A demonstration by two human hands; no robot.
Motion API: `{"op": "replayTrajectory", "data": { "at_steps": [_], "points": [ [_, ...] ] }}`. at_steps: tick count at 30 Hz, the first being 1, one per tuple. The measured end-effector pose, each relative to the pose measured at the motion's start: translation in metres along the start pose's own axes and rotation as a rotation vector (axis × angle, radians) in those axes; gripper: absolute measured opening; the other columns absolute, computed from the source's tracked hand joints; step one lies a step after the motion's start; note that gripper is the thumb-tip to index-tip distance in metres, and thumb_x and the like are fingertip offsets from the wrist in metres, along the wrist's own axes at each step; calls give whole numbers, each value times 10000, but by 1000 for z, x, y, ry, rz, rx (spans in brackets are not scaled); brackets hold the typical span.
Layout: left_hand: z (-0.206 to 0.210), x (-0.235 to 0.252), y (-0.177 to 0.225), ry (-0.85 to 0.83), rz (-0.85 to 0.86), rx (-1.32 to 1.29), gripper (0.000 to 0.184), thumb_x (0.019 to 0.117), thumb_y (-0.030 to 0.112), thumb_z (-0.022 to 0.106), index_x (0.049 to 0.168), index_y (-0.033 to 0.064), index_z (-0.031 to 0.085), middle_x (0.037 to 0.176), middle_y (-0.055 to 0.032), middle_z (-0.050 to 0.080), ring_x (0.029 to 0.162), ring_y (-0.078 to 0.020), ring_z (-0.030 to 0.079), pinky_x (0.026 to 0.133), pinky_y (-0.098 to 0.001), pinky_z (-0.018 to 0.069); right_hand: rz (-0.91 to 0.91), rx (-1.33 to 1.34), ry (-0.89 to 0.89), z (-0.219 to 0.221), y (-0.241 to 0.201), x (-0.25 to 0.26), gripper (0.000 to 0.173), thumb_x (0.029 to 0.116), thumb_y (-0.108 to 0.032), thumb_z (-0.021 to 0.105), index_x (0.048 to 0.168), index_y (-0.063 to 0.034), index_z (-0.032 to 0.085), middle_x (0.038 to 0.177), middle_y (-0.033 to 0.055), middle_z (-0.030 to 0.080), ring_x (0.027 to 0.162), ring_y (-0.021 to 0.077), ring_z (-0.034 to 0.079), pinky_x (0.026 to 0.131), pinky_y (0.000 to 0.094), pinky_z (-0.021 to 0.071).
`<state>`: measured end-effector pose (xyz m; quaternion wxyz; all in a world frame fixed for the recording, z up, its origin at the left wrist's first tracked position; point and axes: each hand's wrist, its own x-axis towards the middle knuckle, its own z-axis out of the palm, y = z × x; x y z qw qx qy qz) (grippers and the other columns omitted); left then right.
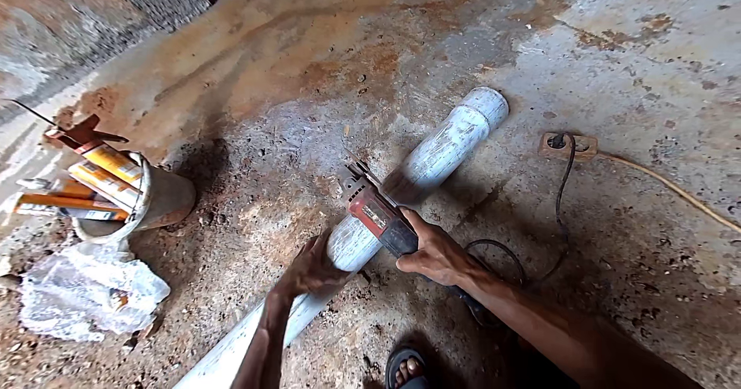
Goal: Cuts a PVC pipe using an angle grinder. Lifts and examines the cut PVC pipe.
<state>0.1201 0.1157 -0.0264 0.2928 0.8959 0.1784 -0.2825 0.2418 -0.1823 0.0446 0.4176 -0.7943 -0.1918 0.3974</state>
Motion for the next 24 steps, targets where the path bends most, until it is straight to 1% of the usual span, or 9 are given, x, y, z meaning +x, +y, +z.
{"op": "replayTrajectory", "data": {
  "at_steps": [4, 8, 12, 14, 16, 18, 19, 21, 24],
  "points": [
    [-16, 30, -9, -236, 71, -60, 1489, 486, 500, 969, 1641, 193, 80, 1480, -249, 487, 1319, -352, 553, 1092, -557, 459, -83, 126, 67, -11, 4, -1, 1012, 682, -248, 792, 1587, -151, 348, 1298, 86, 660, 1157, 170, 650, 978, 420, 545],
    [-12, 26, -3, -195, 87, 36, 1418, 545, 522, 942, 1642, 222, 94, 1413, -255, 538, 1259, -390, 585, 1037, -617, 476, -89, 195, 157, -25, 14, 3, 997, 650, -275, 800, 1558, -173, 399, 1229, 40, 689, 1080, 109, 678, 917, 368, 583],
    [-22, 29, -2, -228, 94, -122, 1375, 526, 390, 961, 1622, 216, 150, 1352, -193, 606, 1199, -299, 640, 1022, -543, 519, -53, 217, 244, -46, 19, 0, 1005, 635, -279, 796, 1557, -194, 406, 1231, 25, 686, 1066, 90, 679, 895, 337, 589],
    [-31, 34, -6, -244, 43, -167, 1408, 510, 381, 970, 1629, 209, 133, 1280, -207, 637, 1131, -312, 665, 985, -550, 532, -60, 228, 284, -54, 21, -2, 986, 631, -275, 800, 1541, -199, 426, 1214, 16, 691, 1049, 89, 687, 878, 326, 599],
    [-48, 37, -15, -174, 29, -226, 1304, 587, 338, 934, 1624, 135, 170, 1185, -212, 661, 1056, -303, 669, 960, -527, 533, -65, 227, 317, -61, 21, -2, 961, 628, -279, 792, 1525, -211, 453, 1190, 10, 699, 1018, 87, 694, 849, 325, 602],
    [-72, 31, -24, 37, 59, -242, 969, 794, 196, 811, 1588, 43, 277, 1118, -235, 684, 1001, -320, 681, 925, -522, 535, -79, 259, 334, -62, 22, -1, 944, 638, -276, 789, 1520, -220, 458, 1174, 5, 706, 1001, 86, 701, 831, 321, 610],
    [-84, 28, -24, 129, 67, -172, 950, 835, 175, 810, 1599, 48, 259, 1157, -245, 683, 1039, -357, 684, 941, -556, 531, -86, 275, 342, -62, 22, 0, 940, 640, -273, 786, 1519, -224, 457, 1173, 6, 706, 1000, 89, 702, 827, 324, 611],
    [-82, 13, -10, 237, 156, 45, 1024, 801, 313, 860, 1602, 60, 275, 1392, -238, 584, 1280, -418, 567, 1077, -622, 434, -102, 289, 357, -61, 22, 2, 938, 641, -271, 784, 1519, -224, 458, 1174, 4, 706, 1000, 87, 701, 825, 319, 610],
    [0, -10, 17, 444, 304, 306, 997, 735, 432, 867, 1545, 57, 422, 1557, -276, 411, 1438, -513, 362, 1151, -704, 279, -119, 318, 344, -58, 24, 2, 931, 644, -263, 784, 1516, -233, 460, 1179, -3, 708, 1010, 88, 703, 832, 314, 614]
  ]
}}
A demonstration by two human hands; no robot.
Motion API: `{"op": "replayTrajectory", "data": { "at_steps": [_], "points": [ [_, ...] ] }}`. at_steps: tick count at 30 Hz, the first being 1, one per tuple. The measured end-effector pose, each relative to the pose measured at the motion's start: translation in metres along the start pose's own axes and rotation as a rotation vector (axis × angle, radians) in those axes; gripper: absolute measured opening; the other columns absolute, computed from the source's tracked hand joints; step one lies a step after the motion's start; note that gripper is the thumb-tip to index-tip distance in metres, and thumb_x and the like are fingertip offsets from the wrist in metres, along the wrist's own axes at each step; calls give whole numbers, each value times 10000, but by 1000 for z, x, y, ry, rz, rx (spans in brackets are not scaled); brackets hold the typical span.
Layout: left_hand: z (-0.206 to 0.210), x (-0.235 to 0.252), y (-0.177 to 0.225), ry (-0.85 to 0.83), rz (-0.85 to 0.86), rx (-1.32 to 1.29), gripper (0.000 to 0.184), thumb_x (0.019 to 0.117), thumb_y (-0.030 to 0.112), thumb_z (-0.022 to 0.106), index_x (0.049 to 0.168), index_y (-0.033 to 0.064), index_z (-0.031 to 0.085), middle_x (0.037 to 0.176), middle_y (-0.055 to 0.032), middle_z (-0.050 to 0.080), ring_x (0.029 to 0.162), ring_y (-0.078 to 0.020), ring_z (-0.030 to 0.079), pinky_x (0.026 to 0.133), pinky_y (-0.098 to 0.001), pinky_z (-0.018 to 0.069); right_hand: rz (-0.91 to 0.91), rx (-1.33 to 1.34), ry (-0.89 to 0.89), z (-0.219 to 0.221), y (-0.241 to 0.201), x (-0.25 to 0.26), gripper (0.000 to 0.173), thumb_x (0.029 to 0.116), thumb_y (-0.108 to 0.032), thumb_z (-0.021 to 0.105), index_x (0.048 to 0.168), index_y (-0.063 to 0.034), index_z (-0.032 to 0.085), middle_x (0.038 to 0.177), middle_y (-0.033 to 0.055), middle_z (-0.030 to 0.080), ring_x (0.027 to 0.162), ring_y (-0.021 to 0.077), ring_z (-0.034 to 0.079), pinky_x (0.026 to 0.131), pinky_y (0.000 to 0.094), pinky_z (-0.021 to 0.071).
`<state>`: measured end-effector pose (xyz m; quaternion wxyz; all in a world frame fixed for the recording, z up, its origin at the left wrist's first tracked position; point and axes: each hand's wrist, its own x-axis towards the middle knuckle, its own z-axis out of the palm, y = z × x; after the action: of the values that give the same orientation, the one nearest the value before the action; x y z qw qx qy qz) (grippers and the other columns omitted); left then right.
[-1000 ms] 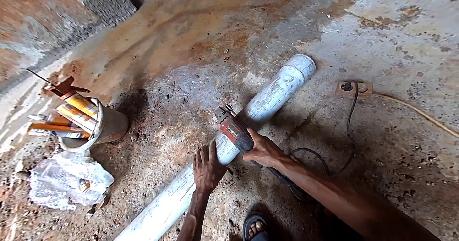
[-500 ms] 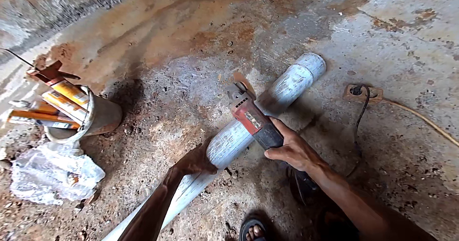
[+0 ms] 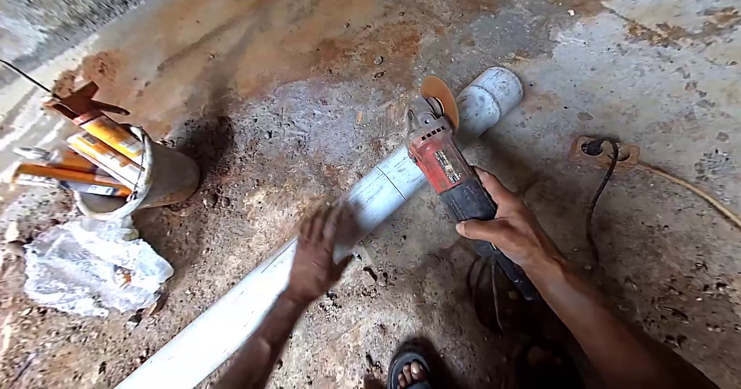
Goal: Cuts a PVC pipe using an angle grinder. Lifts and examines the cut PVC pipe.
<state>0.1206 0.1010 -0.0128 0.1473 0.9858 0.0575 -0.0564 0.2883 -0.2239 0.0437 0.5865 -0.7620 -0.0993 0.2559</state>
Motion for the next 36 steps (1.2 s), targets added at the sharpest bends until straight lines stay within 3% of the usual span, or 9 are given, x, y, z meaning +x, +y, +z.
{"op": "replayTrajectory", "data": {
  "at_steps": [4, 8, 11, 14, 17, 23, 28, 32, 36],
  "points": [
    [55, 3, -13, 245, 47, 189, 1038, 599, 372, 940, 1492, 74, 502, 1490, -349, 451, 1354, -610, 417, 1008, -846, 291, 3, 24, -19, -2, 3, -1, 937, 643, -255, 792, 1518, -230, 459, 1184, 2, 706, 1015, 106, 705, 836, 316, 615],
    [-11, 59, -77, -113, -172, -31, 1033, 708, 456, 903, 1564, 152, 410, 1529, -240, 450, 1382, -472, 437, 1094, -706, 332, -28, 4, -34, -7, 2, 1, 956, 640, -249, 797, 1527, -185, 445, 1227, 15, 690, 1043, 98, 698, 853, 295, 614],
    [-31, 68, -101, 28, -233, -90, 802, 849, 343, 809, 1523, 83, 460, 1492, -248, 486, 1372, -466, 460, 1108, -683, 362, -20, -3, -24, -9, 0, 1, 953, 636, -256, 782, 1524, -169, 449, 1225, 4, 691, 1036, 75, 695, 840, 274, 611],
    [-16, 79, -92, 63, -253, 58, 1087, 717, 388, 917, 1584, 70, 342, 1570, -326, 337, 1440, -540, 318, 1133, -741, 233, -8, -17, -3, -10, 0, 5, 955, 638, -255, 777, 1528, -170, 443, 1233, -3, 686, 1044, 62, 689, 852, 266, 605],
    [-6, 97, -88, 27, -251, 163, 1267, 559, 353, 1001, 1588, 82, 313, 1542, -364, 340, 1405, -578, 341, 1098, -764, 264, 10, -33, -2, -9, 1, 10, 959, 639, -252, 782, 1530, -168, 436, 1222, 2, 688, 1033, 69, 693, 841, 269, 608],
    [-22, 123, -98, -195, -314, 134, 1336, 572, 410, 989, 1630, 174, 208, 1406, -310, 491, 1294, -506, 492, 1002, -659, 458, -7, -39, -49, -9, 4, 9, 965, 632, -256, 784, 1525, -138, 438, 1237, 15, 685, 1050, 86, 693, 850, 281, 612],
    [-19, 127, -113, -157, -307, 59, 1357, 510, 460, 1002, 1613, 169, 268, 1415, -292, 507, 1297, -501, 498, 1007, -678, 451, -27, -14, -49, -13, 4, -1, 968, 638, -235, 796, 1524, -97, 432, 1253, 12, 682, 1067, 73, 687, 875, 264, 606],
    [-18, 138, -109, -261, -329, 17, 1483, 491, 474, 1016, 1645, 181, 132, 1474, -283, 463, 1316, -474, 505, 1039, -643, 453, -28, -5, -35, -16, 4, -8, 982, 636, -248, 799, 1529, -89, 423, 1261, 20, 676, 1069, 88, 688, 873, 279, 609],
    [-20, 137, -100, -269, -358, 50, 1334, 510, 445, 1002, 1597, 146, 288, 1334, -302, 567, 1220, -494, 562, 972, -667, 478, -56, 14, -16, -25, 4, -18, 980, 625, -239, 807, 1522, -100, 437, 1261, 18, 678, 1066, 102, 692, 860, 286, 616]
  ]
}}
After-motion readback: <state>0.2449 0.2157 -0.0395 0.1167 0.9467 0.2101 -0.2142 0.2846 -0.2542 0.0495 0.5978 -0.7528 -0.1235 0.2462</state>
